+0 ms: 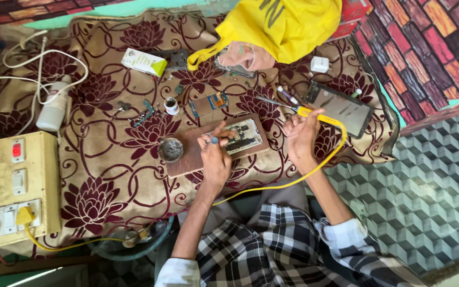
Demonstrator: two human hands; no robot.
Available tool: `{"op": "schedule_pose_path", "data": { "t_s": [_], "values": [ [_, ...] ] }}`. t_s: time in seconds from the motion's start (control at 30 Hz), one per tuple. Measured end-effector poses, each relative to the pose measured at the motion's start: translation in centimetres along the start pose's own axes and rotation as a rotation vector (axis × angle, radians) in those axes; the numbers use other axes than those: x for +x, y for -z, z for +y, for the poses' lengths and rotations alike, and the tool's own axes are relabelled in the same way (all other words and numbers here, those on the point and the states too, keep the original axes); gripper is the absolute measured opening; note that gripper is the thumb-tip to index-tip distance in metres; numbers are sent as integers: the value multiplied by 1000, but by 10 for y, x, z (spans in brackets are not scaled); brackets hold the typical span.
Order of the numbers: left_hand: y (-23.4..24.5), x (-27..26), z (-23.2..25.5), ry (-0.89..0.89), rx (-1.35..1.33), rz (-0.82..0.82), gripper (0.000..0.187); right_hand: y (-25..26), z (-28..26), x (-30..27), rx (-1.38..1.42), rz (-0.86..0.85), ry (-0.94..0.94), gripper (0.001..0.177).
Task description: The person uses a soldering iron and solder wire to work on a small circuit board placed on a wooden board. They repeatedly apply heat and solder to specific points on the board while holding the components steady with their left hand.
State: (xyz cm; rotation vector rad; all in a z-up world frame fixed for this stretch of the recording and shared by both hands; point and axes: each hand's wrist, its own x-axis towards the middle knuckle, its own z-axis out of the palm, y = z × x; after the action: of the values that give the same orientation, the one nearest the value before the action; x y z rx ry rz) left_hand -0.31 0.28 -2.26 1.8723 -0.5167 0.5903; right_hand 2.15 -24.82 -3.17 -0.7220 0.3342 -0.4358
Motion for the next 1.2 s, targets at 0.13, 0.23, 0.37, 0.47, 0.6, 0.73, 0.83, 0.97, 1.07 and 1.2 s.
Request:
{"op": "schedule_pose_path", "data": {
  "t_s": [0.13,0.23,0.37,0.47,0.6,0.73,0.83,0.97,1.07,1.2],
  "values": [
    [-4,-1,-1,-34,48,32,66,9,2,-1,-24,-62,79,53],
    [0,4,4,13,80,-19,81,8,4,-1,-128,-105,190,41],
    [0,10,15,47,90,-37,84,1,-1,-1,-184,-209,254,28],
    [3,17,19,52,71,14,72,-10,-3,-8,-218,-240,251,25],
    [-8,26,18,230,-112,130,26,-14,-11,-27,-403,-246,286,25],
    [-22,26,15,240,-295,161,15,2,-14,-46,-279,-206,276,26],
    [-21,25,16,159,-191,185,16,8,-12,-50,-249,-195,260,27],
    [-13,25,20,114,-154,205,18,10,-12,-47,-278,-125,253,30],
    [-8,36,17,98,-284,166,20,2,-12,-40,-301,-156,273,32],
    [-11,38,9,168,-284,54,26,1,-12,-35,-288,-179,303,32]
  ]
}}
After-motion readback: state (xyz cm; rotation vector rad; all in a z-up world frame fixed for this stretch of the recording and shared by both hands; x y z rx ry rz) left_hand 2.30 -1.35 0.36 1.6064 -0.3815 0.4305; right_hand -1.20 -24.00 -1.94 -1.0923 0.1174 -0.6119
